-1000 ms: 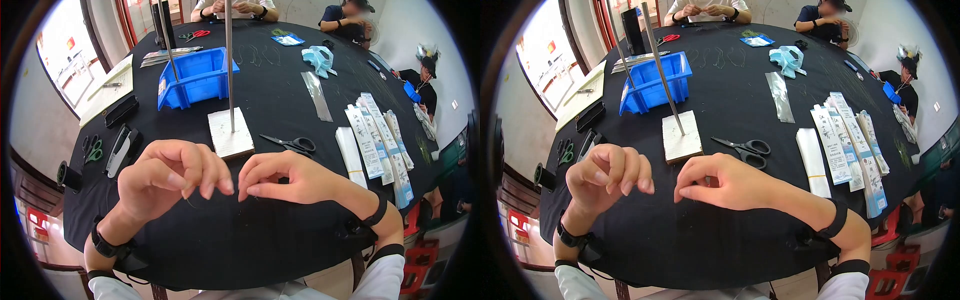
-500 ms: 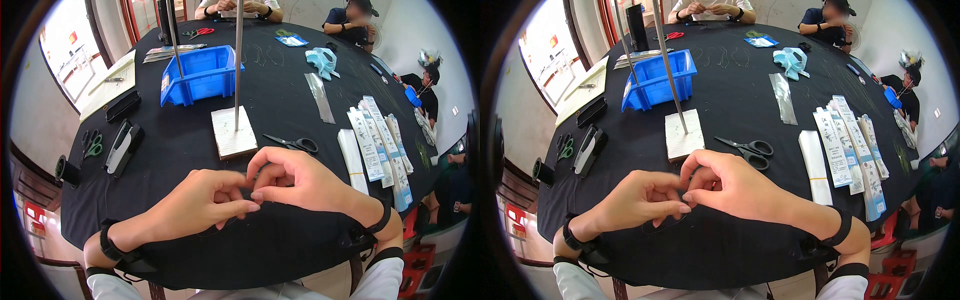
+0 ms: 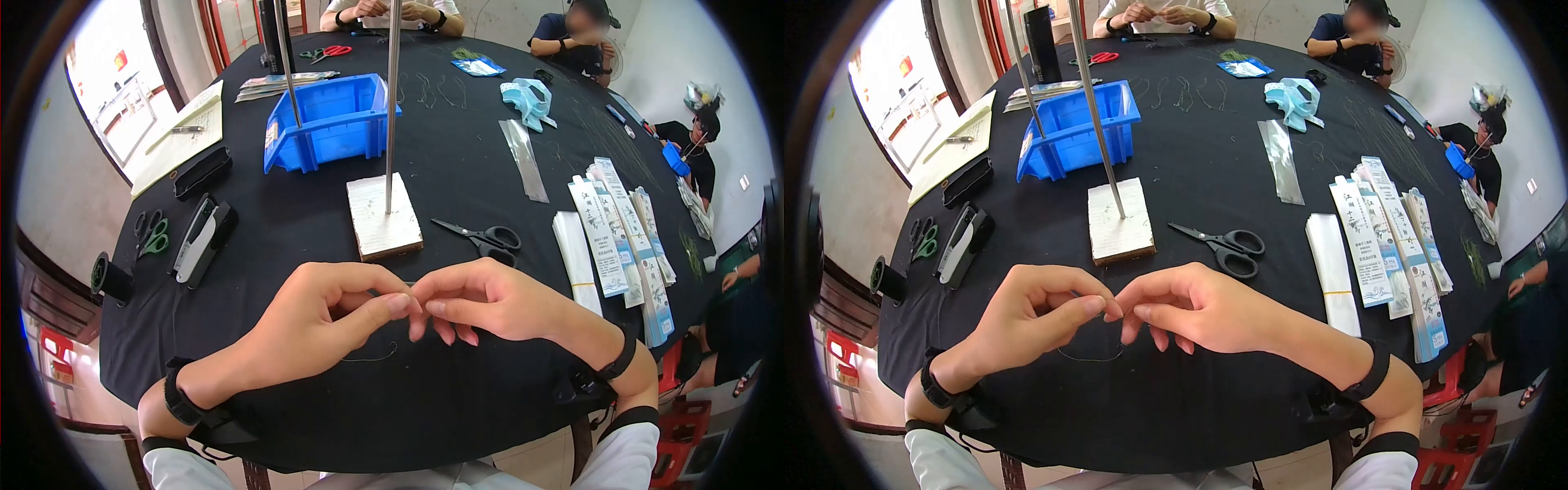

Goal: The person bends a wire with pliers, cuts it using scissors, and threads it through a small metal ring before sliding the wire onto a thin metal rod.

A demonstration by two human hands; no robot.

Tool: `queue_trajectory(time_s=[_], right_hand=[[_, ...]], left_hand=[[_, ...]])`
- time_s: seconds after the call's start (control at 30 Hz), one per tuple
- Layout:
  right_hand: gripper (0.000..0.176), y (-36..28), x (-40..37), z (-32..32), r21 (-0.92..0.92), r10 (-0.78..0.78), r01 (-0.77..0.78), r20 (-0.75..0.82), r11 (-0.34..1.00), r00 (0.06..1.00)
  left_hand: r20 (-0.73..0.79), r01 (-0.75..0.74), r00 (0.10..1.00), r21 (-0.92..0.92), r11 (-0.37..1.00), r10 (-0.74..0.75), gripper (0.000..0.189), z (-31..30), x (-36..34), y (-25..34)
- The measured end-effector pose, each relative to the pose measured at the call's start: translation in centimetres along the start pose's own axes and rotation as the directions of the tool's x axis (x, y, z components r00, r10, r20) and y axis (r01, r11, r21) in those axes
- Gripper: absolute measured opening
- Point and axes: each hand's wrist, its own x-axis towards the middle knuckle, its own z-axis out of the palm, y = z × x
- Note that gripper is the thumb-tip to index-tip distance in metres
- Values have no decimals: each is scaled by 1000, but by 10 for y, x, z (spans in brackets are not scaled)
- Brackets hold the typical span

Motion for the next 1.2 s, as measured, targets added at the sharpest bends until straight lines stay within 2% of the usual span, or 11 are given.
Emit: queue_trajectory(time_s=[0.13,0.37,0.67,0.77,0.87,0.9,0.97,1.0,1.1,1.13,1.2], right_hand=[[23,5,2,-2,48,-28,23,113,999,993],[22,-1,-2,1,141,31,-40,67,989,997],[19,3,-4,-2,174,-2,-3,28,985,1000],[16,-1,-7,2,40,-39,44,-121,998,992],[12,-2,-7,8,-194,-149,91,-315,977,937],[11,0,-6,11,-262,-203,114,-346,958,916],[8,2,-6,15,-482,-345,153,-339,863,875],[8,2,-7,19,-620,-423,169,-288,766,859],[8,9,-5,28,-826,-632,293,-96,482,769],[9,10,-5,30,-871,-690,334,-7,360,724],[11,5,-10,36,-913,-673,307,50,270,738]], left_hand=[[-2,4,1000,-21,1000,-4,17,-1,-1,0],[-75,-7,997,15,1000,8,18,-4,-1,-1],[-32,1,1000,29,1000,0,18,-5,-6,4],[-11,-284,954,301,911,301,20,-12,-3,-12],[176,-173,969,-27,985,175,24,-21,-2,-16],[163,-80,979,-258,963,125,24,-18,-3,-15],[173,100,985,-663,741,22,25,-5,-6,-12],[107,45,994,-678,734,38,26,-2,-5,-12],[-68,-107,994,-655,748,83,28,4,-2,-13],[-74,-94,995,-563,821,64,28,5,-2,-13],[-90,-59,996,-357,932,28,28,8,-2,-11]])
